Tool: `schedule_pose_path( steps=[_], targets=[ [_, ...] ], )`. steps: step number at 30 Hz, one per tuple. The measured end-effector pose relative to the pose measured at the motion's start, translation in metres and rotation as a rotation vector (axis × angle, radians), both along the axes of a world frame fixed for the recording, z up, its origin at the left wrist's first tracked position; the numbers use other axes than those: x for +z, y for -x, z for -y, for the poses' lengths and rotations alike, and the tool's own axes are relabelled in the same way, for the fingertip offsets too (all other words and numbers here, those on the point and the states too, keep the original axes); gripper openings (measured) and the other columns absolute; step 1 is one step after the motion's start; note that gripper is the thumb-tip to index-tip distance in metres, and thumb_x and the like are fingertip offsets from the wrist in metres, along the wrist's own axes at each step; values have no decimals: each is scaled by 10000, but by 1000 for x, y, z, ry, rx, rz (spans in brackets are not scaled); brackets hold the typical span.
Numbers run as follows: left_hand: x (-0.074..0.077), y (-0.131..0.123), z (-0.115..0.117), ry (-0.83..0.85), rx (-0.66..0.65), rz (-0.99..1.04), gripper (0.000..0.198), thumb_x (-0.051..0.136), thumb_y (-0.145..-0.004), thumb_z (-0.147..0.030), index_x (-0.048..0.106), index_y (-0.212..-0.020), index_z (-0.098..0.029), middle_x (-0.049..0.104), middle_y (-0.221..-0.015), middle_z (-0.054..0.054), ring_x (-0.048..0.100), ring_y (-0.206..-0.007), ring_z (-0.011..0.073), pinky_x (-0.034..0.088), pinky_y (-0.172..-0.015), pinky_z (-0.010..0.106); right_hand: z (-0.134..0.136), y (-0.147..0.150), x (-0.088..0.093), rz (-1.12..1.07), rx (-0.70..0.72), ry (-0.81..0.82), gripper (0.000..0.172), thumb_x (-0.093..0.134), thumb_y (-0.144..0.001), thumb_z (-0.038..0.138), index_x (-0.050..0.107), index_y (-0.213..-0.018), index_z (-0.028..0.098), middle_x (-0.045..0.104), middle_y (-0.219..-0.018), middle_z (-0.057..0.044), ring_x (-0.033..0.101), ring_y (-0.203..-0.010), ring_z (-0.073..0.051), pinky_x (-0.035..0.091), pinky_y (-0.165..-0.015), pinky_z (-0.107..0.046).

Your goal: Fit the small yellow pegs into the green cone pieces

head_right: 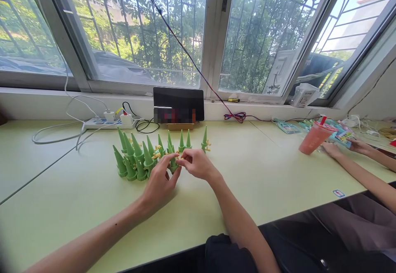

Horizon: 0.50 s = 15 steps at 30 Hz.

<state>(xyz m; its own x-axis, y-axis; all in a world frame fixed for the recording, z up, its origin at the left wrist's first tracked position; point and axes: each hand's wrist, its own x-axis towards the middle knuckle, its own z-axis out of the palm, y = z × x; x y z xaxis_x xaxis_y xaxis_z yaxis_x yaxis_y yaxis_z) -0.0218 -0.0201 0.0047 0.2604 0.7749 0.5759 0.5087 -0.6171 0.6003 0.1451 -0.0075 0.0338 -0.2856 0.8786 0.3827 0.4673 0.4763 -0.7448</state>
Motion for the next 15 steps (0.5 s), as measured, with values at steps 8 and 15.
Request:
schedule_pose_path(
  steps=[8,15],
  targets=[
    [-1,1,1,13,-35,13,297,526,-918,-238,505,-1214,-245,600,-1079,36,513,-674,106,465,-611,257,1,-1,2,122,-39,-88,492,482,-946,473,404,-564,172,313,-525,47,274,-527,-86,221,-506,-253],
    [0,1,0,27,-49,35,280,524,-916,-245,509,-1195,-234,598,-1085,46,519,-649,100,474,-615,266,1,0,3,105,-50,-81,504,493,-936,510,440,-569,169,351,-521,44,297,-524,-85,229,-505,-250]
  ],
)
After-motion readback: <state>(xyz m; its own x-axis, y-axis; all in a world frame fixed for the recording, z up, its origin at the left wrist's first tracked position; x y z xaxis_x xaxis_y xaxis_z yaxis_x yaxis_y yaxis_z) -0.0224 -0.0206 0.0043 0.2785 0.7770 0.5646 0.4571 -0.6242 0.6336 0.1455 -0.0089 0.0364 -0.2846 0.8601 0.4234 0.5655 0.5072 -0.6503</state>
